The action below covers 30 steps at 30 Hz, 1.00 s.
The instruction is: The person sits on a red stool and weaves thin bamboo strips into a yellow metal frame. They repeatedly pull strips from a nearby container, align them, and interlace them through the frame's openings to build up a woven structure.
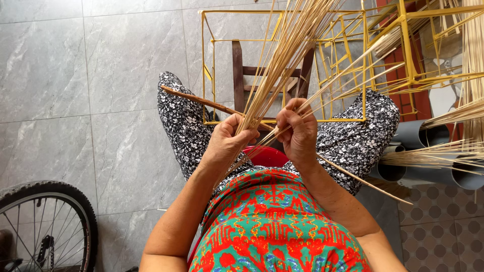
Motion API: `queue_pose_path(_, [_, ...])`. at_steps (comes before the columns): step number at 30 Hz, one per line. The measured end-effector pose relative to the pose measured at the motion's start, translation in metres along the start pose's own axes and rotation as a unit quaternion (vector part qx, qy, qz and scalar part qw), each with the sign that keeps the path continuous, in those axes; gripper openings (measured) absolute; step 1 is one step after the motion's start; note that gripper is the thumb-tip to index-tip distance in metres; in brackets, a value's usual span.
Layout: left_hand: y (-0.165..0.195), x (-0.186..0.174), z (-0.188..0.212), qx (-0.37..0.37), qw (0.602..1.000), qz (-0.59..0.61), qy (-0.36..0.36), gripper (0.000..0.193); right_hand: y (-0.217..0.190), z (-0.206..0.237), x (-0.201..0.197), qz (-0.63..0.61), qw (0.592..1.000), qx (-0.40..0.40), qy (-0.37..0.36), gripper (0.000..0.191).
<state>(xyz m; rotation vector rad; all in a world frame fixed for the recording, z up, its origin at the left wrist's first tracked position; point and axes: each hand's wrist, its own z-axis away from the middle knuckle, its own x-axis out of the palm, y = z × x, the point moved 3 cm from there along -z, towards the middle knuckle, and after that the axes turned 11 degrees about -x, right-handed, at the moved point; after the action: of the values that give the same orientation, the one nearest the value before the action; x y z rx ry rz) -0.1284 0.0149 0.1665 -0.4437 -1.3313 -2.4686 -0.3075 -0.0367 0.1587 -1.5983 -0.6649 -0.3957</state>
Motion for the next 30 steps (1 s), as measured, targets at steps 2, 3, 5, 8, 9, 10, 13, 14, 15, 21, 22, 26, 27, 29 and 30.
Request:
queue_pose_path(2, [0.000, 0.003, 0.003, -0.017, 1.000, -0.004, -0.008, 0.012, 0.002, -0.001, 0.001, 0.010, 1.000, 0.010, -0.003, 0.023])
queue_pose_path(3, [-0.001, 0.004, 0.004, -0.027, 1.000, -0.005, -0.012, 0.012, 0.003, -0.001, 0.000, 0.016, 1.000, 0.015, -0.005, 0.027])
queue_pose_path(5, [-0.004, 0.007, 0.006, -0.048, 0.999, -0.014, -0.020, 0.011, 0.006, -0.001, -0.002, 0.025, 0.999, 0.021, 0.012, 0.021])
queue_pose_path(8, [-0.006, 0.009, 0.005, -0.046, 0.998, -0.003, -0.035, 0.008, 0.008, 0.000, -0.005, 0.031, 0.999, 0.018, 0.016, 0.013])
queue_pose_path(9, [-0.006, 0.009, 0.004, -0.040, 0.998, 0.005, -0.041, 0.008, 0.008, 0.000, -0.007, 0.032, 0.999, 0.016, 0.014, 0.011])
queue_pose_path(10, [-0.006, 0.007, 0.003, -0.032, 0.999, -0.006, -0.037, 0.008, 0.009, 0.000, -0.008, 0.031, 0.999, 0.016, 0.014, 0.011])
queue_pose_path(13, [-0.006, 0.003, 0.001, -0.015, 0.999, -0.022, -0.023, 0.008, 0.010, 0.000, -0.009, 0.029, 0.999, 0.018, 0.014, 0.012])
queue_pose_path(14, [-0.006, 0.002, 0.000, -0.013, 1.000, -0.018, -0.019, 0.009, 0.010, 0.000, -0.010, 0.029, 0.999, 0.019, 0.015, 0.012])
queue_pose_path(15, [-0.006, 0.001, 0.000, -0.012, 1.000, -0.013, -0.015, 0.009, 0.010, 0.000, -0.010, 0.029, 0.999, 0.021, 0.016, 0.011])
queue_pose_path(21, [-0.008, 0.000, -0.001, -0.008, 1.000, 0.020, -0.017, 0.009, 0.008, 0.001, -0.009, 0.025, 0.999, 0.023, 0.002, 0.010])
queue_pose_path(22, [-0.008, -0.001, -0.002, -0.009, 1.000, 0.013, -0.014, 0.009, 0.008, 0.001, -0.009, 0.020, 1.000, 0.024, 0.000, 0.009])
queue_pose_path(26, [-0.006, -0.006, -0.004, 0.005, 1.000, -0.008, 0.002, 0.009, 0.007, 0.002, -0.009, 0.019, 0.999, 0.026, -0.004, 0.010])
queue_pose_path(27, [-0.005, -0.007, -0.004, 0.013, 1.000, -0.011, 0.007, 0.009, 0.007, 0.002, -0.009, 0.024, 0.999, 0.027, -0.004, 0.010])
queue_pose_path(29, [-0.004, -0.010, -0.004, 0.016, 1.000, -0.014, 0.010, 0.008, 0.007, 0.002, -0.008, 0.030, 0.999, 0.023, -0.011, 0.009])
queue_pose_path(30, [-0.004, -0.011, -0.005, 0.018, 1.000, -0.015, 0.011, 0.008, 0.007, 0.001, -0.007, 0.033, 0.999, 0.022, -0.014, 0.009])
